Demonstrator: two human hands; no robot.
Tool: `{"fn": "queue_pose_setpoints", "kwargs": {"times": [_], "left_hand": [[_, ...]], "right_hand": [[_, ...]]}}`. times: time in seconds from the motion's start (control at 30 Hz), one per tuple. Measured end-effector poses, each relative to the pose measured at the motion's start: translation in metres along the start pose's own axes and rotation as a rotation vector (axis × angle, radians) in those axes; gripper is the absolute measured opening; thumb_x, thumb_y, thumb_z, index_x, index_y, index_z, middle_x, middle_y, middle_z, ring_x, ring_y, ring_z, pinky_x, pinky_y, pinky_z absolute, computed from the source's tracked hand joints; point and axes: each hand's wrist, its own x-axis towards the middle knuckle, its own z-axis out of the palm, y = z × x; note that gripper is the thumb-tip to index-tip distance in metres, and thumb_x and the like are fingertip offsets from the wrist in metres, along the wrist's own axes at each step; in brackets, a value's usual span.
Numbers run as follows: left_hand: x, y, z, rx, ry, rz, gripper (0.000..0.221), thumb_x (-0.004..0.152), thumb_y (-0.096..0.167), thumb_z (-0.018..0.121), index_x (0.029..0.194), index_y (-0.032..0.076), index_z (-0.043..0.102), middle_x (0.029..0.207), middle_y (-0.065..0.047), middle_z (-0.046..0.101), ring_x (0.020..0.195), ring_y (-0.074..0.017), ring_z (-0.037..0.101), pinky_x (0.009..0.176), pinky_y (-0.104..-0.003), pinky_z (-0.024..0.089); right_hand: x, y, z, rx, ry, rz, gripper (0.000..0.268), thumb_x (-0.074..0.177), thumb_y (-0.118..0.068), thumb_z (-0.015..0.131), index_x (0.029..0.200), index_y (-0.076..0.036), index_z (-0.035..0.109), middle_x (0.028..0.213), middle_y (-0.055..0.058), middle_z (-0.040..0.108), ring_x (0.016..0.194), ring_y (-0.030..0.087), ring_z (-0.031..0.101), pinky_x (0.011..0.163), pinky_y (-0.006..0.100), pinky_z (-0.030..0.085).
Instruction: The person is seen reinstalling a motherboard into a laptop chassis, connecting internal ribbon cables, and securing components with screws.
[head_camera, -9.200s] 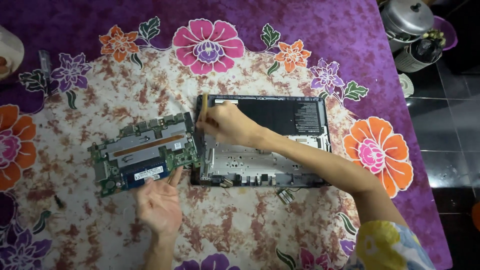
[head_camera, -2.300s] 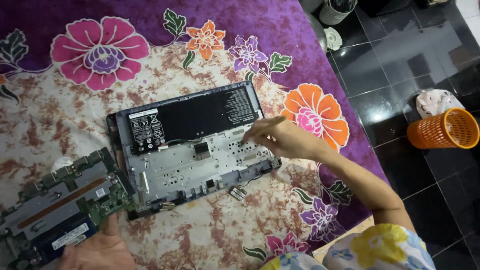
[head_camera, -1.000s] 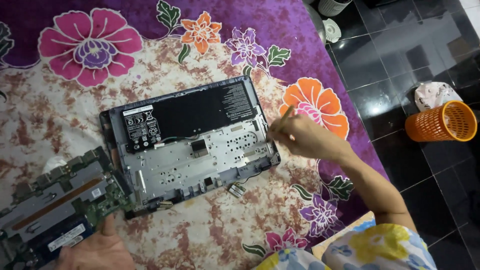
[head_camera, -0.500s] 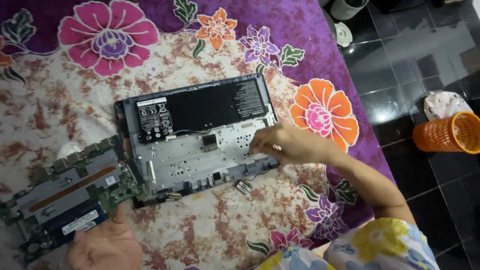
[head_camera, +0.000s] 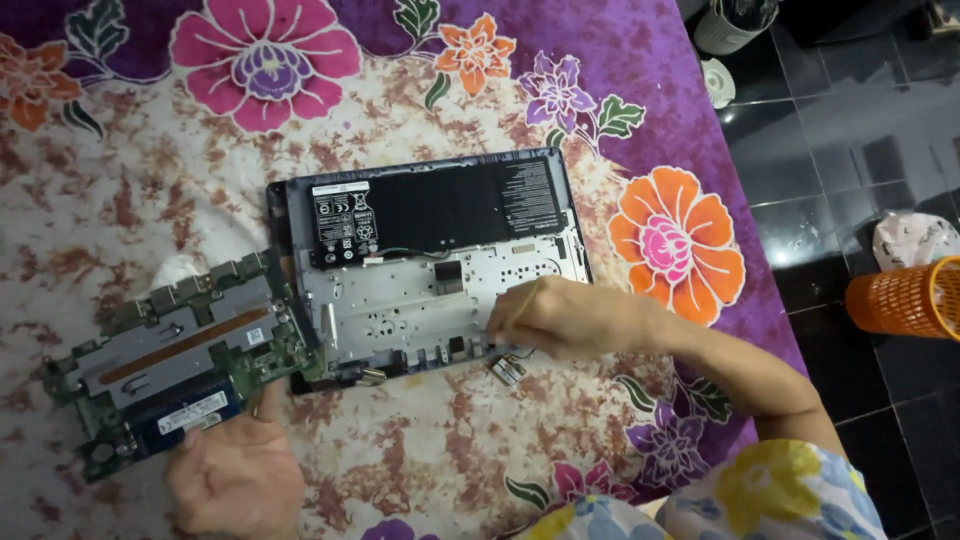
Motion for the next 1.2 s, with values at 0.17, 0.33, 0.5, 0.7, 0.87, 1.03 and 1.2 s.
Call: {"fn": "queue_pose_setpoints", "kwargs": {"times": [0.17,0.33,0.5,0.7,0.87,1.03,1.2], "left_hand": [[-0.001,0.001,0.000,-0.054,0.006,0.025,0.028,0.102,0.027,0.052,0.083,0.019,0.072,0.099,-0.021,0.070,0.107,-0.0356,0.070,0.115,-0.042,0.050],[-0.001,-0.004,-0.005,-0.027,0.032,0.064,0.025,0.100,0.028,0.053,0.094,0.018,0.075,0.075,-0.011,0.068,0.094,-0.0325,0.071,0.115,-0.049,0.051],[0.001,-0.010,-0.011,-0.073,-0.012,0.101,0.029,0.102,0.026,0.052,0.113,0.018,0.078,0.083,-0.014,0.070,0.085,-0.0229,0.072,0.117,-0.055,0.051],[0.005,-0.008,0.004,-0.043,-0.106,0.178,0.027,0.102,0.027,0.054,0.106,0.015,0.078,0.088,-0.010,0.074,0.094,-0.0220,0.074,0.114,-0.049,0.055],[0.004,-0.005,0.005,-0.095,-0.090,0.151,0.023,0.099,0.023,0.058,0.102,0.016,0.079,0.090,-0.012,0.074,0.092,-0.0226,0.074,0.115,-0.050,0.054],[0.003,0.001,0.012,-0.070,-0.017,0.106,0.023,0.098,0.024,0.055,0.085,0.016,0.072,0.074,-0.007,0.070,0.086,-0.0243,0.073,0.111,-0.046,0.053],[0.002,-0.005,0.003,-0.083,-0.079,0.183,0.025,0.103,0.023,0.054,0.096,0.016,0.078,0.088,-0.012,0.073,0.093,-0.0237,0.074,0.113,-0.050,0.055]], "right_hand": [[0.003,-0.005,0.005,0.046,0.013,0.079,0.015,0.090,0.001,0.063,0.096,0.000,0.076,0.107,0.015,0.078,0.090,0.026,0.078,0.075,0.030,0.070],[-0.002,-0.015,0.003,-0.118,-0.026,0.160,0.015,0.095,-0.009,0.061,0.097,-0.002,0.074,0.099,0.011,0.078,0.072,0.021,0.075,0.065,0.031,0.065],[-0.003,-0.012,0.010,-0.068,-0.093,0.151,0.012,0.096,-0.009,0.061,0.090,-0.003,0.070,0.091,0.008,0.077,0.065,0.018,0.072,0.060,0.030,0.064],[-0.006,-0.009,0.008,-0.039,-0.064,0.158,0.026,0.101,-0.014,0.060,0.080,-0.001,0.068,0.081,0.009,0.075,0.050,0.014,0.065,0.042,0.024,0.058],[0.012,-0.023,-0.002,-0.180,0.194,0.103,0.015,0.089,0.000,0.062,0.098,0.002,0.074,0.099,0.010,0.076,0.077,0.022,0.072,0.073,0.033,0.064],[0.018,-0.002,0.014,0.094,0.088,0.050,0.012,0.090,0.004,0.063,0.092,0.002,0.074,0.101,0.017,0.078,0.084,0.027,0.079,0.069,0.029,0.071],[0.021,-0.004,0.017,0.100,0.104,0.074,0.008,0.087,0.002,0.065,0.090,-0.001,0.072,0.093,0.014,0.079,0.071,0.024,0.078,0.059,0.028,0.067]]}}
